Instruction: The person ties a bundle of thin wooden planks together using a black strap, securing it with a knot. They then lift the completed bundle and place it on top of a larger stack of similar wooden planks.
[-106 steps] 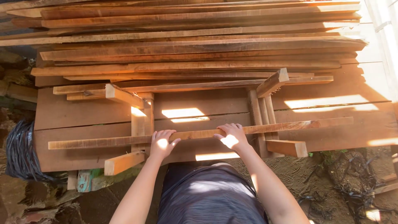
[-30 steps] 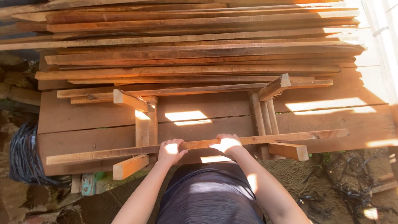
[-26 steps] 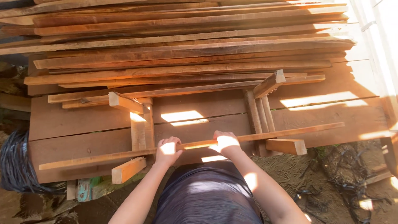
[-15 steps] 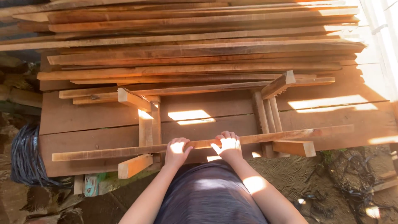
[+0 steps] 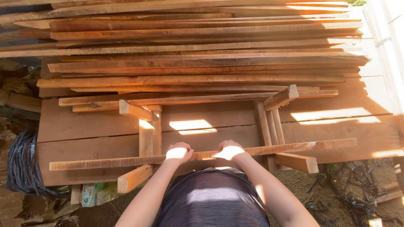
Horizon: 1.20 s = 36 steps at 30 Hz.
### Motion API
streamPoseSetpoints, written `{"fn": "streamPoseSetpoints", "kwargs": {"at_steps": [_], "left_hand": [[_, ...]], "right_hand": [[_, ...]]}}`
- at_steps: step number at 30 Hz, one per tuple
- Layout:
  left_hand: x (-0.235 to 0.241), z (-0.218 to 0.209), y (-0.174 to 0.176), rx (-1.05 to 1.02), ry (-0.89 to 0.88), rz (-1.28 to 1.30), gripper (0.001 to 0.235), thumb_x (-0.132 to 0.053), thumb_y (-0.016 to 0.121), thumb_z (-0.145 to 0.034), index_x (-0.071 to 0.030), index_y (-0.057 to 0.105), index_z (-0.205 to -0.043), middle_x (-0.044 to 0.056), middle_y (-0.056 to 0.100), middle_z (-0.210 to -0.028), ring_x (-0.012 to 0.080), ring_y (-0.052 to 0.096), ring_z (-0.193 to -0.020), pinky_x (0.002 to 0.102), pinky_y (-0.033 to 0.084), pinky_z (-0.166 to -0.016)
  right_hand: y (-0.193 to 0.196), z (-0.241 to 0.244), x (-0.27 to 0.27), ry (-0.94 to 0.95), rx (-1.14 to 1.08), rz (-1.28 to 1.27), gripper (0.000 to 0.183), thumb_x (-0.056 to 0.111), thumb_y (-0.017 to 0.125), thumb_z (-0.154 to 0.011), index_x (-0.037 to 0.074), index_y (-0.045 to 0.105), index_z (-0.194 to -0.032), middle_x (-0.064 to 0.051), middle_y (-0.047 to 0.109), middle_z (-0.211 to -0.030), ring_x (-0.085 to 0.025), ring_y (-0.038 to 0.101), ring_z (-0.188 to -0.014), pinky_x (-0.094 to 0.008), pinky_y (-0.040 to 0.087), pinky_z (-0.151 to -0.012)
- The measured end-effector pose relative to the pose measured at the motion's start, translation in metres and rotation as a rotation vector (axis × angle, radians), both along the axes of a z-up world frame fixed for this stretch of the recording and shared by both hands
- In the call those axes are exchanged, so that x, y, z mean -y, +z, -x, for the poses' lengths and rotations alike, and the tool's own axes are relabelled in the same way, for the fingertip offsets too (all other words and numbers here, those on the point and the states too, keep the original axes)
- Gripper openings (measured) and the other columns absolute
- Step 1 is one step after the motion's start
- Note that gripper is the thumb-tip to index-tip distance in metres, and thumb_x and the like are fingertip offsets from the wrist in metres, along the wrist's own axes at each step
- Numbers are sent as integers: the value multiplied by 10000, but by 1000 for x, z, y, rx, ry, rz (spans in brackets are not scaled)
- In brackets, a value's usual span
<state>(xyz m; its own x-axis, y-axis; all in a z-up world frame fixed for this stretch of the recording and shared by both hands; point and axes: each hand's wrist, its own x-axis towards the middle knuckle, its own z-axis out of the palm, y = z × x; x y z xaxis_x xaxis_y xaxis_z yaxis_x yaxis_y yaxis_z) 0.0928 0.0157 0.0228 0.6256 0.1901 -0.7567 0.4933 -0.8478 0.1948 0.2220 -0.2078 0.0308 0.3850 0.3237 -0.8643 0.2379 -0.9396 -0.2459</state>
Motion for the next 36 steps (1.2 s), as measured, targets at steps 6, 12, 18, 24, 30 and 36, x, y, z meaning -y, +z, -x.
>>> {"fn": "streamPoseSetpoints", "kwargs": {"at_steps": [6, 12, 18, 24, 30, 36], "left_hand": [[-9, -31, -25, -126, -33, 27, 296, -487, 591, -894, -291, 813, -884, 80, 790, -1054, 295, 734, -1103, 408, 570, -915], [-49, -97, 27, 655, -32, -229, 598, -347, 798, -783, -142, 651, -1325, 111, 729, -1195, 300, 670, -1157, 445, 514, -982], [-106, -118, -2, 634, -131, -535, 591, -471, 751, -849, -93, 650, -1293, 136, 698, -1209, 326, 630, -1161, 509, 435, -1033], [-140, -122, -67, 378, -56, -551, 367, -471, 724, -849, -326, 600, -1162, -93, 604, -1153, 124, 557, -1149, 402, 368, -1100], [-135, -145, 17, 243, 128, -344, 384, -543, 624, -892, -358, 598, -1228, -55, 761, -1100, 186, 702, -1133, 416, 343, -1139], [-138, -138, 100, 855, 247, -332, 371, -258, 744, -745, -239, 603, -1087, -35, 730, -1058, 274, 678, -1067, 420, 337, -1057]], "right_hand": [[-21, -13, 4, -10, -153, -152, 681, 783, 776, -691, 210, 799, -1059, -51, 783, -1119, -254, 718, -1126, -365, 571, -928], [5, -82, -15, -85, 774, -693, 378, 364, 701, -925, 178, 680, -1253, -80, 646, -1300, -306, 614, -1211, -470, 509, -1026], [-28, -147, -39, 128, 1054, -555, 544, 373, 784, -820, 196, 642, -1315, -26, 592, -1334, -294, 542, -1264, -500, 422, -1091], [-62, -163, -43, 260, 1221, -541, 437, 405, 866, -627, 260, 668, -988, 29, 592, -1000, -265, 562, -1129, -448, 444, -971], [-38, -170, -29, 215, 1096, -560, 397, 438, 780, -779, 216, 629, -1070, -14, 745, -1000, -246, 626, -1210, -578, 256, -1207], [69, -179, -32, 113, 1231, -847, 426, 316, 871, -699, 182, 662, -1046, 14, 739, -1007, -188, 678, -996, -414, 420, -1088]]}}
